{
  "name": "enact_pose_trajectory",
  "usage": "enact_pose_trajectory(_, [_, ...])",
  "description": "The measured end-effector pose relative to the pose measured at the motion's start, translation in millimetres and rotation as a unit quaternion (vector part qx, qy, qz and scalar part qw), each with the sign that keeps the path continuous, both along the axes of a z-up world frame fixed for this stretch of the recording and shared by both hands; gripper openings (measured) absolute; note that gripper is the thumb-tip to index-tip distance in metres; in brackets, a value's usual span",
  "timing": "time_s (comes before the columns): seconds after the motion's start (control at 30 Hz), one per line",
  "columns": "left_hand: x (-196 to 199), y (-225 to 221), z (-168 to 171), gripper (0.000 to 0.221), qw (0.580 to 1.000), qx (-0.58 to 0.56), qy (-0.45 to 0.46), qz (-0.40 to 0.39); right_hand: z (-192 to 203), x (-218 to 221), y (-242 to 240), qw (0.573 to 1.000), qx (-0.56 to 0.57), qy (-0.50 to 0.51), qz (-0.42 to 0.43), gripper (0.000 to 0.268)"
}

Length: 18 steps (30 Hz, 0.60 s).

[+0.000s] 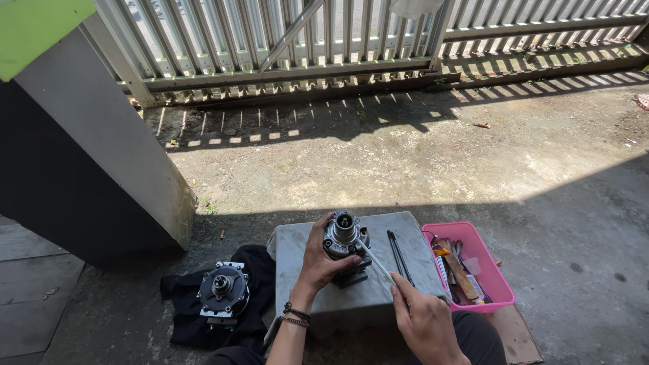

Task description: Using a hex key to tighten or loosen bolts on a mechanical component

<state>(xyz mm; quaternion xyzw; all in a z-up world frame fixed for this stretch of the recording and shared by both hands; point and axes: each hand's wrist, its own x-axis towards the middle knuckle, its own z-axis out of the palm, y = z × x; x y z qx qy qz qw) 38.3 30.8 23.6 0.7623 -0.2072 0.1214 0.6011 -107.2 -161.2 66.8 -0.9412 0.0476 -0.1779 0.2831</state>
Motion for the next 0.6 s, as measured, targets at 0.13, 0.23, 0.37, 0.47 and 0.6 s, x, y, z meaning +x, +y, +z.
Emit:
enact_pose_trajectory(0.13, [-2.3,0.2,5.0,0.109,1.000,-0.015,0.004,-0.006,-2.7,-2.4,5.7,0.997,-0.039,-0.057,0.018,0.036])
enact_pose_trajectory(0.23, [-0.5,-0.4,1.8,0.108,1.000,-0.014,-0.001,-0.004,-12.8,-2.3,6.4,0.993,-0.081,-0.089,0.016,0.036])
enact_pose_trajectory(0.37, [4.3,2.1,-3.0,0.108,1.000,0.024,0.019,0.001,-20.9,-1.7,8.8,0.988,-0.138,-0.064,0.014,0.040])
enact_pose_trajectory(0.47, [2.0,2.7,7.4,0.108,0.996,0.050,0.077,0.002,-24.5,-2.1,12.8,0.986,-0.157,-0.051,0.010,0.041])
enact_pose_trajectory(0.6, [2.1,-0.3,25.3,0.114,0.986,0.039,0.159,0.007,-32.1,-2.6,21.2,0.990,-0.137,-0.030,-0.002,0.040])
